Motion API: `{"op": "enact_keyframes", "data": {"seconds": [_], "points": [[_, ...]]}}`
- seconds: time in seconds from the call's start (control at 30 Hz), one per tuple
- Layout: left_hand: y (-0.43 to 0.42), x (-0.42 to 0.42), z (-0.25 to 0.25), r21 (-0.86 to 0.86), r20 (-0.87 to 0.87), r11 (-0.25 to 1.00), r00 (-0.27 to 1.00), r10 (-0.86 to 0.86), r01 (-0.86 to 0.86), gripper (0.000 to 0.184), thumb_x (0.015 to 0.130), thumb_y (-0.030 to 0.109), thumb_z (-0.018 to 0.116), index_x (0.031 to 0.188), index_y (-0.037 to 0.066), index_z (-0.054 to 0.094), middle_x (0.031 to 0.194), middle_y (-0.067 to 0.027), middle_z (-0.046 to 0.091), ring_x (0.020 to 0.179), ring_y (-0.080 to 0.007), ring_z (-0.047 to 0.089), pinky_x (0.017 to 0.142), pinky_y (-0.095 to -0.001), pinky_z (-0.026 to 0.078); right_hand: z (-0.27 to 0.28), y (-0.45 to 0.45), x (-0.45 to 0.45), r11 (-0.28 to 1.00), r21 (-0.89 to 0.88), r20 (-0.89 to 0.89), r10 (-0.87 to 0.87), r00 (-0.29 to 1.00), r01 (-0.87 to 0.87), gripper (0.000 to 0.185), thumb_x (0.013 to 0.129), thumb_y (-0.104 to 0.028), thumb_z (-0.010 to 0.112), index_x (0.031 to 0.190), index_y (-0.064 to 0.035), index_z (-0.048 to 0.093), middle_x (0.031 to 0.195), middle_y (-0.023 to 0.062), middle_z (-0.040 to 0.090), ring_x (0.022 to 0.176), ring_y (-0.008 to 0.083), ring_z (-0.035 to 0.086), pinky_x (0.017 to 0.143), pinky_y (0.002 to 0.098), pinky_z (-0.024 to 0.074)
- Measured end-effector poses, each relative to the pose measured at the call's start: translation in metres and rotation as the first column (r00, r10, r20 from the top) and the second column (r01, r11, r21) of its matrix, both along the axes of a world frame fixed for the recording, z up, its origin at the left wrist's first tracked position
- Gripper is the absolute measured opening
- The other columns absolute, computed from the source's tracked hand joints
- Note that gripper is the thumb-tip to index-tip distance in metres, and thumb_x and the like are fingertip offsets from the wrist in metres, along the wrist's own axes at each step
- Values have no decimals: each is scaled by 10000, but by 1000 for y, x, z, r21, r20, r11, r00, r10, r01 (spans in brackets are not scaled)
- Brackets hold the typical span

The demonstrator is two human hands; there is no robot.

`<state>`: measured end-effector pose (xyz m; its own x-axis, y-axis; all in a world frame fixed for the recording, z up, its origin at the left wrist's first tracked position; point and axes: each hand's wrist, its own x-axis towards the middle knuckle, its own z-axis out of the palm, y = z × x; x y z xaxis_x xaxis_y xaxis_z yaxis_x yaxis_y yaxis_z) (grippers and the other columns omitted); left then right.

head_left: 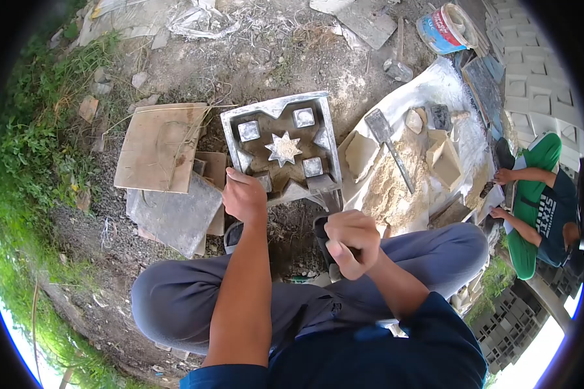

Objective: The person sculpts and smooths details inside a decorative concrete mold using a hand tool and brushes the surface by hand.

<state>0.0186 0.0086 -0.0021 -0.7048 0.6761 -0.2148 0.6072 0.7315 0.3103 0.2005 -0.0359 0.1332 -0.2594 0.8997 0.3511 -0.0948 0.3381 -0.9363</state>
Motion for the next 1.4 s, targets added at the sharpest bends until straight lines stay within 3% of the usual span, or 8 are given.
{"op": "enact_keyframes", "data": {"seconds": [0.57,0.7,0.83,0.97,1.1,1.17,1.3,1.4], "points": [[1,2,2,41,27,999,999,25,-27,619,1068,409,267,1006,13,739,915,-273,713,890,-526,653,785,-630,514,13,10,9,995,13,-181,-94,979,98,436,929,-14,569,575,-15,314,507,46,310,413,216,292,433,358,227],[3,3,10,-36,84,998,995,49,-46,626,1068,415,260,999,12,734,930,-278,710,897,-526,652,798,-628,514,-12,16,17,972,-146,7,-187,982,186,455,962,-39,554,572,-13,321,510,52,318,424,177,318,434,340,228],[2,1,5,-46,59,998,997,43,-40,618,1067,409,254,1010,27,736,952,-275,712,919,-527,649,820,-625,512,9,11,11,993,90,-193,-64,979,83,418,952,-4,541,582,-7,347,510,51,324,429,185,316,437,350,230],[3,2,12,-58,90,998,995,34,-29,625,1065,417,240,1044,44,741,963,-282,711,938,-530,649,825,-630,510,-9,15,13,975,-44,41,-217,975,219,494,997,-143,532,556,-56,328,473,21,336,395,155,316,408,310,275],[3,1,10,-69,90,997,995,41,-35,623,1066,418,244,1067,44,741,969,-272,715,944,-523,652,831,-621,513,7,16,7,996,91,-196,8,981,10,414,913,-25,583,580,-13,337,512,48,334,424,192,327,435,342,219],[2,4,13,-50,102,998,994,44,-39,624,1066,419,245,1064,39,739,971,-272,715,943,-521,653,830,-618,514,-11,19,7,977,-86,-3,-194,981,193,405,895,-32,577,573,-26,332,516,48,344,422,184,324,432,339,216],[1,1,5,-27,44,999,998,39,-38,637,1068,426,236,1044,31,736,962,-266,717,932,-526,650,821,-621,513,16,16,6,992,103,-168,-58,984,76,479,977,-151,562,580,-40,319,499,20,337,427,159,306,426,324,225],[4,2,14,-98,114,994,992,61,-50,628,1065,427,244,1065,29,730,982,-272,714,946,-529,647,839,-623,509,-9,20,7,978,-22,81,-204,976,206,461,952,-130,558,560,-69,325,482,9,354,391,142,310,403,299,261]]}}
